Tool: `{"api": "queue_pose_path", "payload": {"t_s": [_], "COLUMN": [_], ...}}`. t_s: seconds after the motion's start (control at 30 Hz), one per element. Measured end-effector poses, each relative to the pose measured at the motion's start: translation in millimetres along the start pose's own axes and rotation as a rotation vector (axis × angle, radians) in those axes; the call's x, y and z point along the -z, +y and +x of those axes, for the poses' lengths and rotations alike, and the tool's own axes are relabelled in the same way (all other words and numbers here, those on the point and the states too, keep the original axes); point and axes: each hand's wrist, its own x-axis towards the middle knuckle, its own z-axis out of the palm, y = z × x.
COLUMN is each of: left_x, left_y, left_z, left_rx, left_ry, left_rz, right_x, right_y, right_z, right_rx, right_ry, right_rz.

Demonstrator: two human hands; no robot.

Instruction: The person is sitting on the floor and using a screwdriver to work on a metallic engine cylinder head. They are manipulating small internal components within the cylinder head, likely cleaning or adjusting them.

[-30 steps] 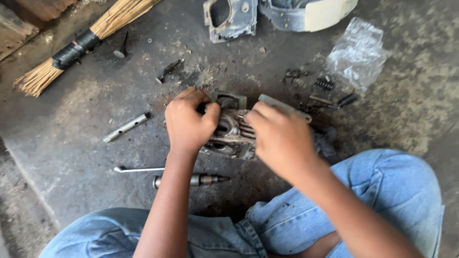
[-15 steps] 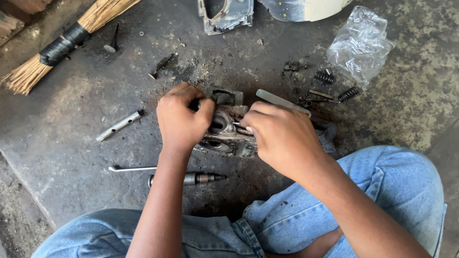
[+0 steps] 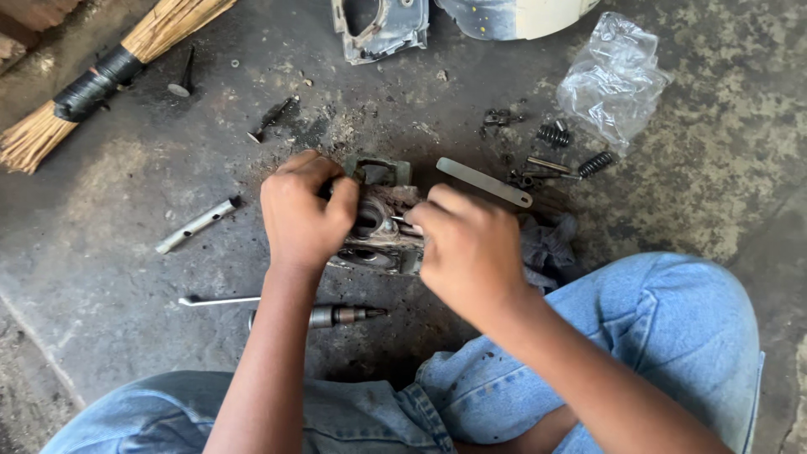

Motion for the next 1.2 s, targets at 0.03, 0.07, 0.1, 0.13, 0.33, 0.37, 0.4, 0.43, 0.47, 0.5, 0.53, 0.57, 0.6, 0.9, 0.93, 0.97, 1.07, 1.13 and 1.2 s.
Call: {"api": "queue_pose_path", "payload": {"t_s": [0.03,0.07,0.1,0.13,0.33,0.37,0.4,0.43,0.47,0.5,0.53,0.57,0.6,0.9,0.93,0.97,1.07,1.13,1.2], "left_x": [1,1,0,2,6,8,10,10,11,11,10,10,10,9,9,11,10,9,10], "left_y": [0,2,2,1,-5,-6,-6,-6,-6,-5,-4,-4,-3,-3,-5,-6,-7,-7,-7], "left_z": [0,0,0,0,3,2,1,1,1,1,0,0,1,2,3,2,1,2,4], "left_rx": [0.006,0.012,0.020,0.003,-0.090,-0.114,-0.137,-0.138,-0.139,-0.136,-0.128,-0.120,-0.113,-0.140,-0.143,-0.141,-0.136,-0.149,-0.171], "left_ry": [-0.004,-0.007,-0.012,-0.009,-0.083,-0.101,-0.119,-0.129,-0.139,-0.145,-0.146,-0.146,-0.145,-0.143,-0.146,-0.150,-0.159,-0.157,-0.150], "left_rz": [0.007,0.014,0.014,0.026,-0.041,-0.053,-0.065,-0.071,-0.077,-0.083,-0.074,-0.063,-0.052,-0.029,-0.035,-0.043,-0.048,-0.053,-0.063], "right_x": [-4,-6,-8,-10,6,11,14,14,14,13,12,11,10,5,5,7,18,25,29], "right_y": [-3,-6,-7,-7,19,19,18,16,14,13,12,10,9,4,7,11,16,15,10], "right_z": [-3,-7,-10,-10,12,10,8,8,8,8,7,8,9,8,10,13,17,22,30], "right_rx": [0.029,0.058,0.084,0.093,0.203,0.256,0.310,0.302,0.294,0.291,0.266,0.244,0.223,-0.312,-0.260,-0.210,-0.044,0.007,-0.005], "right_ry": [0.065,0.131,0.192,0.192,-0.091,-0.070,-0.049,-0.058,-0.068,-0.080,-0.111,-0.142,-0.172,-0.278,-0.305,-0.337,-0.384,-0.419,-0.481], "right_rz": [-0.041,-0.081,-0.127,-0.093,0.118,0.144,0.171,0.172,0.174,0.174,0.152,0.128,0.105,0.367,0.387,0.406,0.373,0.310,0.242]}}
